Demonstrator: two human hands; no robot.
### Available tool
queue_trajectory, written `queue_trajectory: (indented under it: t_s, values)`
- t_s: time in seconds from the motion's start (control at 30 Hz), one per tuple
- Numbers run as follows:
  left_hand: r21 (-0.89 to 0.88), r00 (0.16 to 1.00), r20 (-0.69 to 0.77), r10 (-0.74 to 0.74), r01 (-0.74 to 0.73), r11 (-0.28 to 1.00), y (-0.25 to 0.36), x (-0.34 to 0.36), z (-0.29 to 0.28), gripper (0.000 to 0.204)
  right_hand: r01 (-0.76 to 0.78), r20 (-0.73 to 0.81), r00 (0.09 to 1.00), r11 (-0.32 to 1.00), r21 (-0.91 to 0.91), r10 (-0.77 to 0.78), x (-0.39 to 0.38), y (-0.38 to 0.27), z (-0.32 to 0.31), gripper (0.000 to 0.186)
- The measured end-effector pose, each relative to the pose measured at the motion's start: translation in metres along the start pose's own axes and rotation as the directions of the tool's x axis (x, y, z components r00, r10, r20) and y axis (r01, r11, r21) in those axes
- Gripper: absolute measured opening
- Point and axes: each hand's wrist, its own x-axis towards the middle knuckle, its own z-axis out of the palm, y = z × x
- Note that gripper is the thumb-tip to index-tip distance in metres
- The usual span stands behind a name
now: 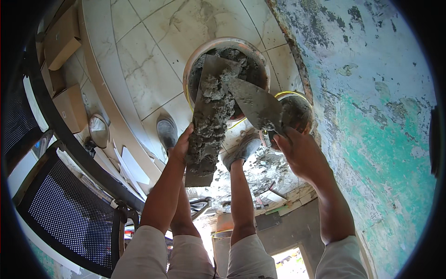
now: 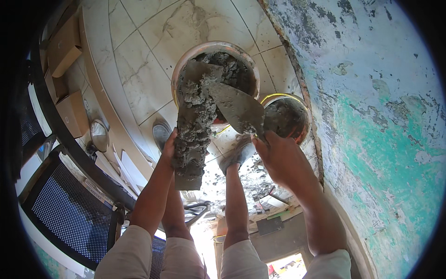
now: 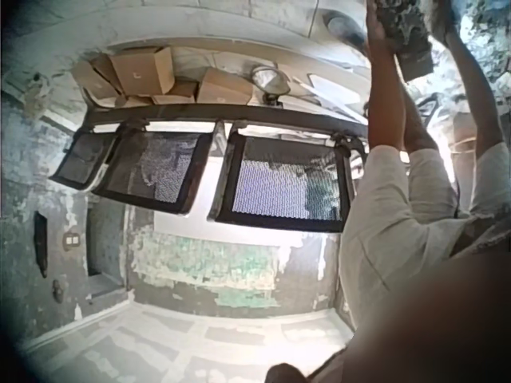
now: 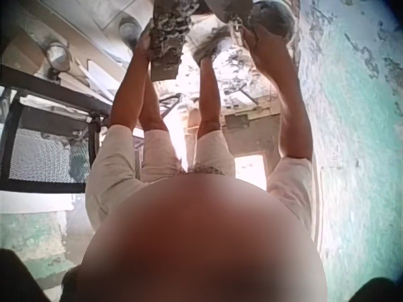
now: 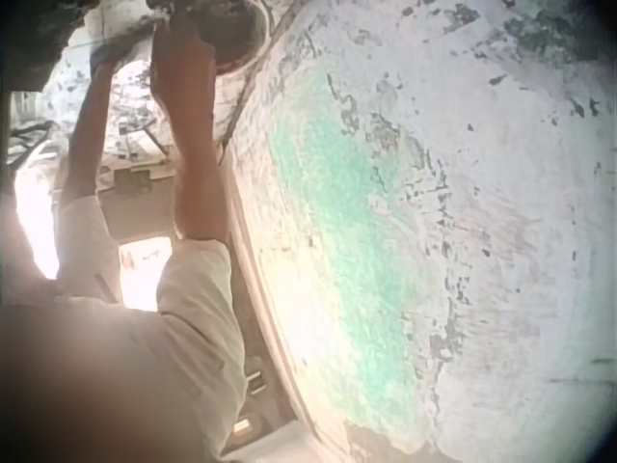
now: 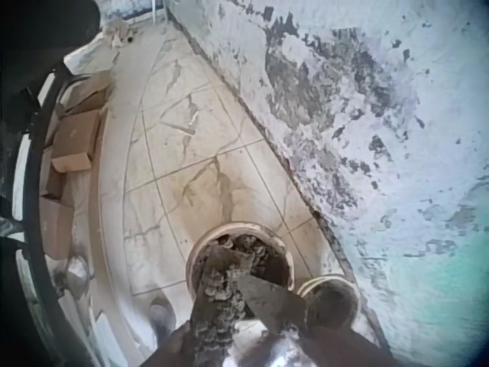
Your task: Applying cement to a wall and placing tiles.
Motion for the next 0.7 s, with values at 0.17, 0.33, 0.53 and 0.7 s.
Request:
queue_trajectory:
  t_s: [0.17,0.33,0.53,0.7]
  values:
    - [-0.06,0.999,-0.051,0.003,-0.006,0.998,-0.002,-0.003,0.003,0.079,0.006,0.051,0.999,0.994,0.105,-0.012,0.022,0.008,0.01,0.042]
    - [-0.055,1.0,-0.025,0.017,-0.019,0.998,-0.002,0.002,0.015,0.079,-0.104,0.04,0.994,0.988,0.117,0.1,-0.001,0.009,-0.011,0.042]
    - [0.059,0.998,0.043,0.05,-0.053,0.997,-0.005,-0.011,0.033,0.081,-0.053,0.123,0.992,0.986,0.159,0.034,0.034,0.009,-0.028,0.045]
    - [0.001,0.998,0.063,0.02,-0.02,1.0,-0.004,-0.013,0.042,0.084,-0.111,0.176,0.982,0.965,0.238,0.07,0.039,0.015,-0.04,0.047]
